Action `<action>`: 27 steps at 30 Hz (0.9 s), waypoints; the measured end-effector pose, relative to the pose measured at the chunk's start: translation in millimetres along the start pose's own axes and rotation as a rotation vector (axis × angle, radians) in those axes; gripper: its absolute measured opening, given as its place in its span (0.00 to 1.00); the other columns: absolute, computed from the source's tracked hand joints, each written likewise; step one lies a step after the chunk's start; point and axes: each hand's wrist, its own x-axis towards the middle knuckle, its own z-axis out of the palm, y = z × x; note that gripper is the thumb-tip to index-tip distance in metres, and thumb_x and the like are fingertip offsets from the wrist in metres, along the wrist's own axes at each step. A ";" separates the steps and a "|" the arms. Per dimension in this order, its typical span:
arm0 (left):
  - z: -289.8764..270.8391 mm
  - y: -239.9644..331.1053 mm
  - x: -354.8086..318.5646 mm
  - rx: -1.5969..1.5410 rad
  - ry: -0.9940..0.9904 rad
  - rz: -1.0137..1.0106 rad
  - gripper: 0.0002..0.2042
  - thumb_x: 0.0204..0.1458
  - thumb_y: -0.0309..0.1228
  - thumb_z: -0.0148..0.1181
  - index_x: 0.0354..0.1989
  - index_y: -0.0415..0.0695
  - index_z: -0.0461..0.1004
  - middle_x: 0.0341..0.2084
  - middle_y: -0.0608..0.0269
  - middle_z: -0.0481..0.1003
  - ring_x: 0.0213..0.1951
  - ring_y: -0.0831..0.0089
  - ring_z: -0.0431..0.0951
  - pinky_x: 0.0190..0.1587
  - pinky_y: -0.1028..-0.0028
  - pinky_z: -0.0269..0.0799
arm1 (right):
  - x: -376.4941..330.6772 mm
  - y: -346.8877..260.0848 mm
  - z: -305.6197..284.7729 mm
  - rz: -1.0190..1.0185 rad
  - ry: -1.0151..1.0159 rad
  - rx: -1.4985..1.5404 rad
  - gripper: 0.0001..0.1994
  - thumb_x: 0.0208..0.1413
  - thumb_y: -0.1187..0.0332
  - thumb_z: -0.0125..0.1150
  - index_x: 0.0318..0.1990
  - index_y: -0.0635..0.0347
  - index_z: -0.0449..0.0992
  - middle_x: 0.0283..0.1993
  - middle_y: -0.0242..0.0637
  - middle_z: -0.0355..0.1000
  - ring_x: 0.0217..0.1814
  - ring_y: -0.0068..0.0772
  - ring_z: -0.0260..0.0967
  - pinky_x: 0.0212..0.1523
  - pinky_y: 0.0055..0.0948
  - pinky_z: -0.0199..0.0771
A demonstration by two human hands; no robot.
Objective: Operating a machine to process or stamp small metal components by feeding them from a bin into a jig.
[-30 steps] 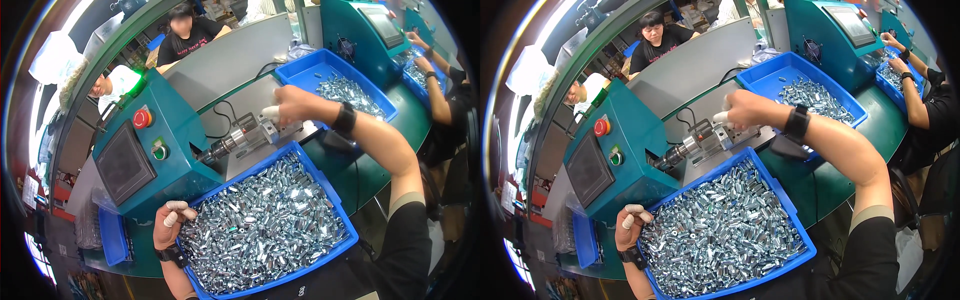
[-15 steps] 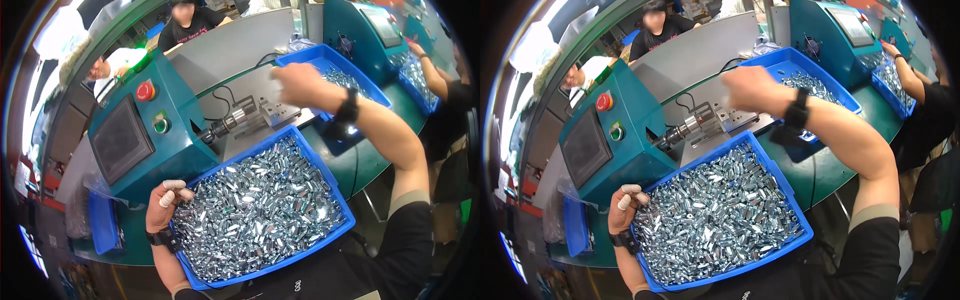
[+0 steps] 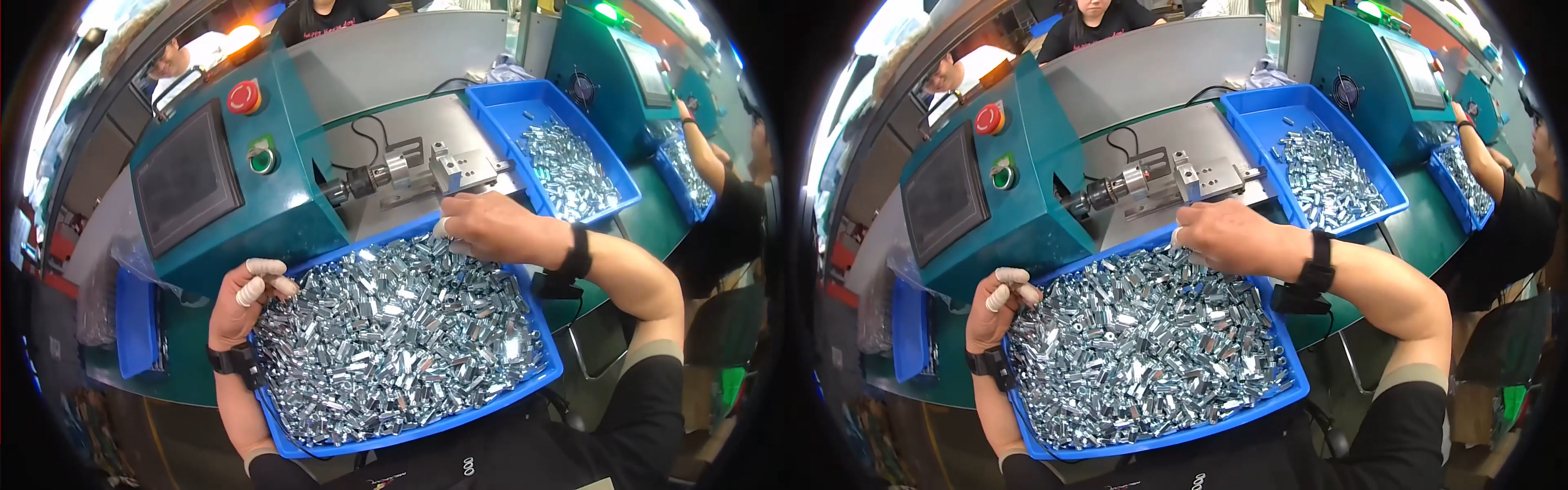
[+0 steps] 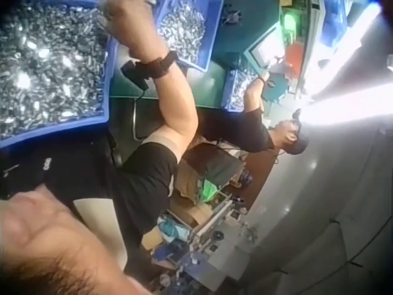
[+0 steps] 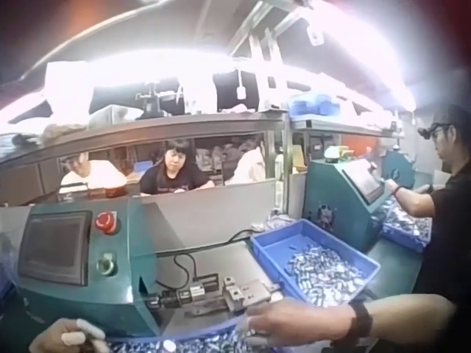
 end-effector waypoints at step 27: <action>3.1 3.6 -5.7 0.058 0.004 -0.057 0.21 0.61 0.42 0.60 0.52 0.34 0.74 0.36 0.51 0.80 0.43 0.61 0.81 0.51 0.63 0.74 | 6.2 -23.4 -22.0 0.215 0.055 0.587 0.04 0.57 0.72 0.64 0.37 0.62 0.77 0.42 0.39 0.75 0.41 0.37 0.75 0.41 0.31 0.74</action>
